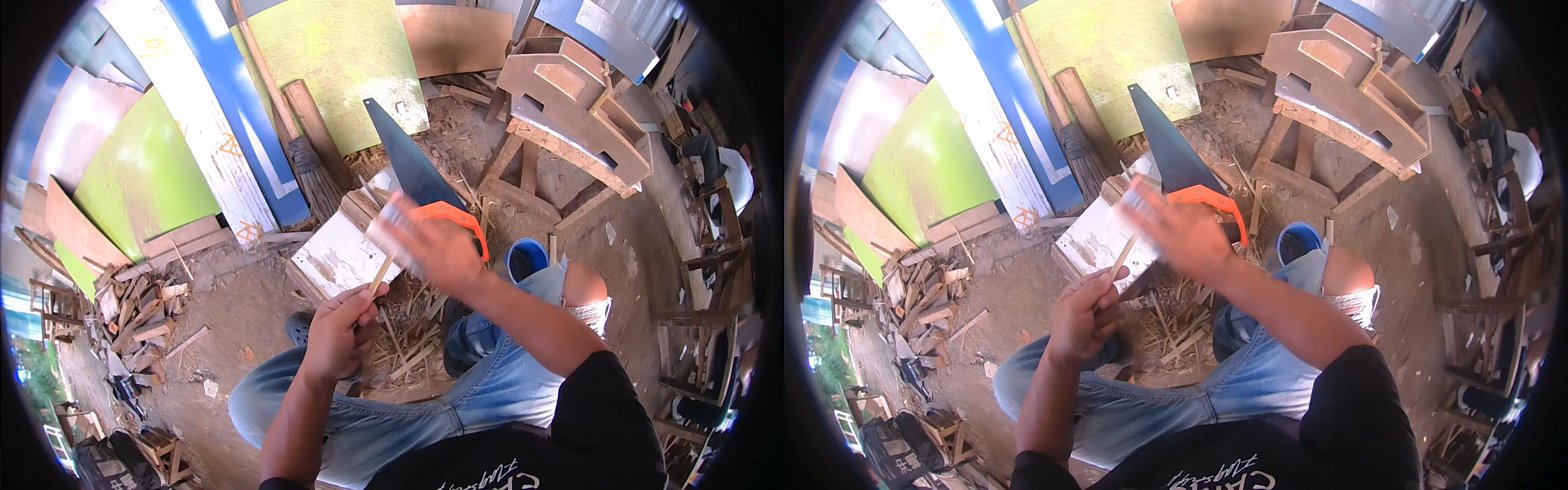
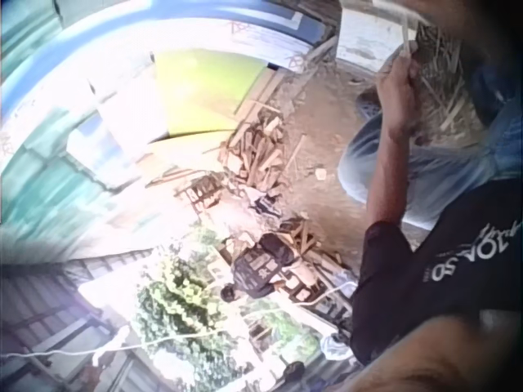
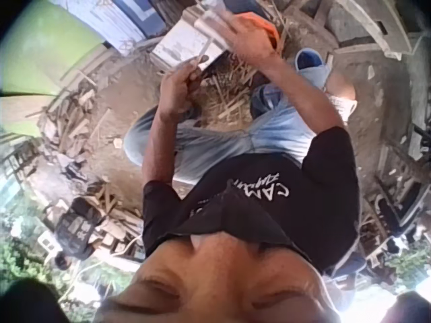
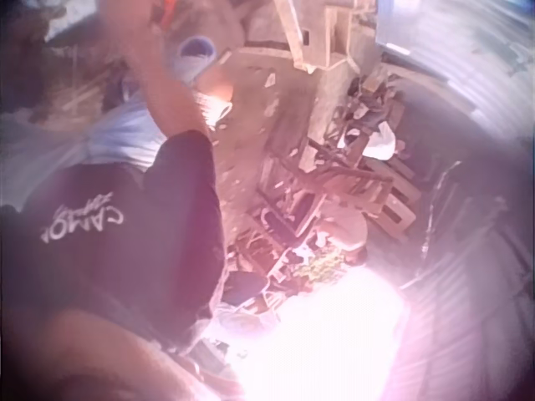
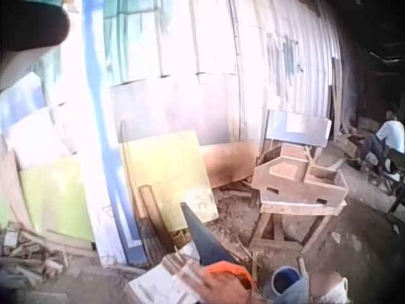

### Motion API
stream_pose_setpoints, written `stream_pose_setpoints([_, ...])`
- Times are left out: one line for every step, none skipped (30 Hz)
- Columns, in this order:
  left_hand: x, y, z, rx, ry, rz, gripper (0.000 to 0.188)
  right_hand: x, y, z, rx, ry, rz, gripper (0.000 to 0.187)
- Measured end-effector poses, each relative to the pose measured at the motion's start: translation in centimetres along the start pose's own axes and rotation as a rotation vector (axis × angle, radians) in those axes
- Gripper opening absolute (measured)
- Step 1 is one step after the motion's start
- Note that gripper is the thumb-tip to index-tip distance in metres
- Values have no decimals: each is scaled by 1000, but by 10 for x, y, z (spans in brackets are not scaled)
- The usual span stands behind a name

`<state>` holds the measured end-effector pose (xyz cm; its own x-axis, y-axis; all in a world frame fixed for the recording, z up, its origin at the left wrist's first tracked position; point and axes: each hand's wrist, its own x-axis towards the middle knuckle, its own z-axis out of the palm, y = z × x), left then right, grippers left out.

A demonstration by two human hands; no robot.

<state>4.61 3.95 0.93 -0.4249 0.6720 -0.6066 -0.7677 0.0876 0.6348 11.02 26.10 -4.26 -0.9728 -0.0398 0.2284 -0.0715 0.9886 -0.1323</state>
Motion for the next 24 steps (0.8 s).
stream_pose_setpoints([-1,2,-1,-42,-18,-32,30,0,-1,-2,18,152,121,70])
stream_pose_setpoints([-1,3,-2,-87,21,-95,30,0,-2,-4,65,259,232,70])
stream_pose_setpoints([-1,3,-3,-100,-32,-63,30,1,-2,-5,109,406,374,70])
stream_pose_setpoints([1,3,-4,-115,-30,-65,30,1,-4,-7,83,366,323,68])
stream_pose_setpoints([2,2,-4,-145,-62,-56,31,2,-7,-7,147,358,136,65])
stream_pose_setpoints([4,0,-4,-150,-47,-78,31,2,-10,-7,125,321,-76,64])
stream_pose_setpoints([5,-1,-5,-163,-65,-87,31,3,-11,-7,104,335,-297,63])
stream_pose_setpoints([6,-1,-5,-188,-105,-93,32,5,-10,-6,91,299,-268,60])
stream_pose_setpoints([5,-1,-7,-179,-97,-116,31,5,-9,-6,46,219,-11,65])
stream_pose_setpoints([4,0,-9,-192,-113,-122,31,7,-2,-6,13,145,188,69])
stream_pose_setpoints([4,1,-11,-202,-78,-146,31,9,6,-7,-27,67,389,74])
stream_pose_setpoints([3,2,-13,-223,-114,-118,31,9,16,-9,102,163,339,73])
stream_pose_setpoints([2,5,-15,-238,-99,-113,31,8,27,-12,217,250,330,72])
stream_pose_setpoints([3,6,-17,-260,-82,-107,32,5,35,-16,374,295,359,70])
stream_pose_setpoints([4,7,-18,-256,-85,-111,32,3,40,-18,616,193,373,69])
stream_pose_setpoints([6,8,-20,-253,-86,-117,32,-3,42,-23,919,36,434,67])
stream_pose_setpoints([8,9,-21,-256,-107,-117,32,-5,40,-25,1137,-6,431,61])
stream_pose_setpoints([10,8,-22,-255,-151,-140,34,-9,37,-29,1296,18,345,56])
stream_pose_setpoints([11,7,-23,-247,-181,-161,33,-10,32,-30,1354,0,348,50])
stream_pose_setpoints([8,3,-24,-260,-208,-181,33,-13,26,-33,1265,-46,347,46])
stream_pose_setpoints([8,2,-26,-267,-243,-191,32,-12,22,-34,1187,-45,258,42])
stream_pose_setpoints([8,1,-29,-230,-260,-201,38,-13,19,-35,1234,36,235,30])
stream_pose_setpoints([8,2,-32,-195,-276,-209,46,-12,18,-37,1199,10,245,27])
stream_pose_setpoints([8,3,-36,-207,-300,-223,53,-12,18,-37,1175,43,208,24])
